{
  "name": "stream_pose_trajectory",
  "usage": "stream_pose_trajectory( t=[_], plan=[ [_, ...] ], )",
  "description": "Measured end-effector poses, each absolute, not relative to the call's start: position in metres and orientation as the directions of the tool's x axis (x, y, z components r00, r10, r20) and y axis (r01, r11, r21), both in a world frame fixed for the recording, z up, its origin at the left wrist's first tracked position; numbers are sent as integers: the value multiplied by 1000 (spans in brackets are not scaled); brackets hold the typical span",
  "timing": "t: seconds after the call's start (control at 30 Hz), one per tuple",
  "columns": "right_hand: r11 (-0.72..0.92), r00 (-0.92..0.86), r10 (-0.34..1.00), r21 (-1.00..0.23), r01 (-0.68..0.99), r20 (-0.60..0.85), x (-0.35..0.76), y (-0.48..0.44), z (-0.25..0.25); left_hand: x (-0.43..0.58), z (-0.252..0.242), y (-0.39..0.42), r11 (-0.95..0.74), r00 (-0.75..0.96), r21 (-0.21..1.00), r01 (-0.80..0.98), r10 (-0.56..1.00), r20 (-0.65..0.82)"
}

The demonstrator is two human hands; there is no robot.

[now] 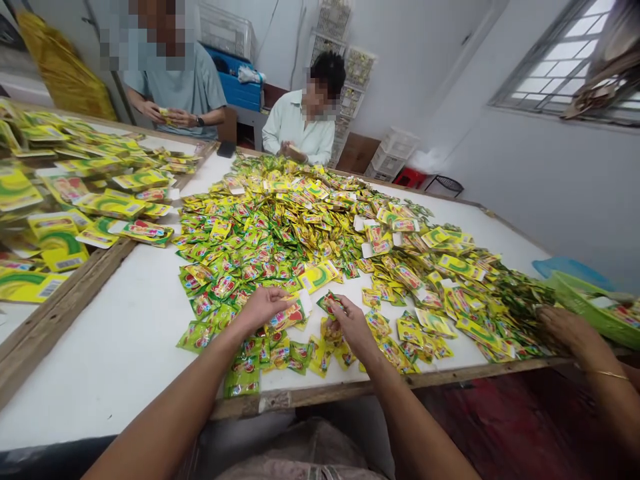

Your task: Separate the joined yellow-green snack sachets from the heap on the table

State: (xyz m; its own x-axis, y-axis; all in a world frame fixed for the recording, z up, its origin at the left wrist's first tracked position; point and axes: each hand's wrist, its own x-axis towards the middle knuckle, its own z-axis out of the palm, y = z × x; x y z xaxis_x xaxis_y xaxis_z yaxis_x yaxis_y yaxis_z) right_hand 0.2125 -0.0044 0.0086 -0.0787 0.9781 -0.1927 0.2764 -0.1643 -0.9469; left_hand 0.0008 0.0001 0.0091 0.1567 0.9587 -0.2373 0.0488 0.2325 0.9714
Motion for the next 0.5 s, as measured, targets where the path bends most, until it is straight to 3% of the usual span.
stream_pose_trajectory(
  t=[0.13, 0.3, 0.5],
  plan=[
    [-125, -148, 976, -963, 238, -163, 203, 0, 8, 0, 13, -4, 238, 230, 971, 16, 944, -235],
    [12, -251, 962, -895, 446, -112, 199, 8, 12, -4, 12, -5, 224, 237, 974, 17, 946, -222],
    [54, -342, 931, -882, 467, -124, 189, 15, 23, -6, 7, -2, 244, 258, 970, -19, 938, -231]
  ],
)
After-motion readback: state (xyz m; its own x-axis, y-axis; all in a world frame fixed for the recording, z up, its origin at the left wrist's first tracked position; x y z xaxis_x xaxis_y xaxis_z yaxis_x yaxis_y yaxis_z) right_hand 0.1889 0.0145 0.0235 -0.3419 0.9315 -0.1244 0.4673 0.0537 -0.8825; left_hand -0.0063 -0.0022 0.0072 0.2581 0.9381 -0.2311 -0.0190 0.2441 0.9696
